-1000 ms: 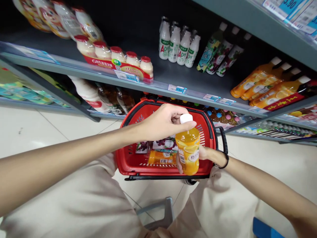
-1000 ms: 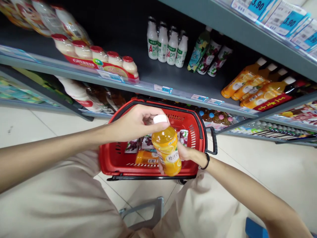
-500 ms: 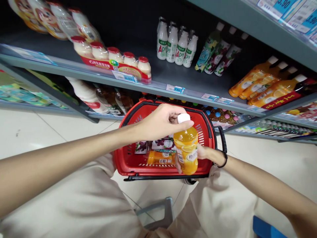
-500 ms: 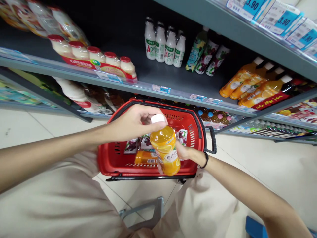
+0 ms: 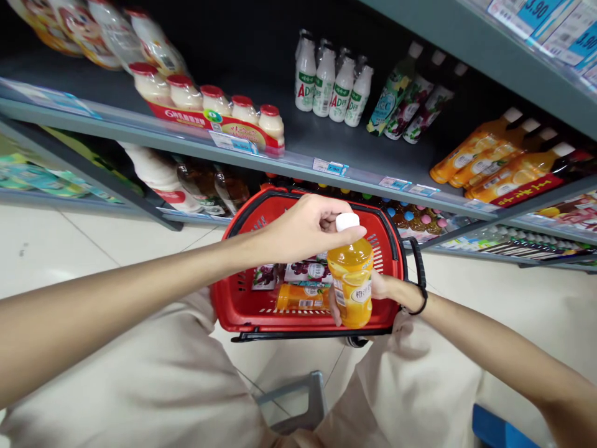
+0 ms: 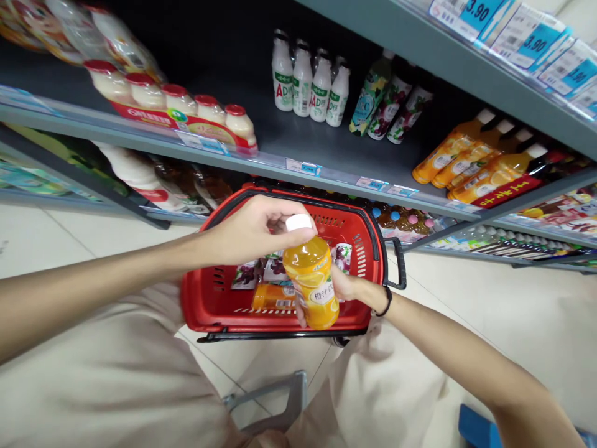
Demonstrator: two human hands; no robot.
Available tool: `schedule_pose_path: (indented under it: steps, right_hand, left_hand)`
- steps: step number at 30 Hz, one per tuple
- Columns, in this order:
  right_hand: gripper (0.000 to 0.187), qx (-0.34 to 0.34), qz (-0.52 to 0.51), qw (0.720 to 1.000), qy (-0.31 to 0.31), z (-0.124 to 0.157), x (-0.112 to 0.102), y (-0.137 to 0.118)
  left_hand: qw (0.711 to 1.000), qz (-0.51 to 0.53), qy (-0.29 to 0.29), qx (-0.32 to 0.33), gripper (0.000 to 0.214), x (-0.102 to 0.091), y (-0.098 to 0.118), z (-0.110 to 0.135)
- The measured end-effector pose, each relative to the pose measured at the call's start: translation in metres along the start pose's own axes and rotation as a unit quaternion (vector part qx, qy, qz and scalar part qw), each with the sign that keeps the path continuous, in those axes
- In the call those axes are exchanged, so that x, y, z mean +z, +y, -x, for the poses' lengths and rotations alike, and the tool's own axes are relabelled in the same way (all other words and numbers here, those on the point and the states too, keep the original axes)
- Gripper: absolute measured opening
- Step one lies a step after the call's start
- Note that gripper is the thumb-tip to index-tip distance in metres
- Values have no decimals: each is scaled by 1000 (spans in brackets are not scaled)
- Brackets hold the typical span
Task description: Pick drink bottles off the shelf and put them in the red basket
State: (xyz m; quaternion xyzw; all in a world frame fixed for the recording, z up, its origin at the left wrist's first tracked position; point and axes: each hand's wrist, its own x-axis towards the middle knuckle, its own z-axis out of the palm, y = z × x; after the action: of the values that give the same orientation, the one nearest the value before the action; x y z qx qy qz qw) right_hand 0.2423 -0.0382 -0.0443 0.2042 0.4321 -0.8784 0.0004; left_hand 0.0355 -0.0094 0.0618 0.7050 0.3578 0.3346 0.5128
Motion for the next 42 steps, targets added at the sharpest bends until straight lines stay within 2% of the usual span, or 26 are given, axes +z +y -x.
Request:
schedule_pose_path:
  steps: [5,10,18,23,31,39,42]
  right_hand:
    - [70,11,-34,999,-6,4,-14,14]
    - [72,27,-10,1000,-5,4,-9,8]
    - [70,15,-11,1000,21,2,-6,6]
    - [69,57,-36,998,3,4,-12,11]
    - [78,40,-14,999,20,4,-12,12]
    - [79,24,4,1000,5,4,-10,9]
    - [86,22,18,1000,-3,4,-9,7]
  left_hand:
    - [1000,2,-3,5,32,-1,-3,-2]
    - [1000,-2,-1,7,32,-1,-5,-2]
    - [1000,-19,2,19,32,-3,-6,-1]
    - [1000,-21,2,14,33,-3,-6,-1]
    - [999,-29,2,18,33,-4,-8,-1]
    - [1000,-24,0,11,33,-4,-7,-1]
    - [1000,-18,0,12,32,-4,-7,-1]
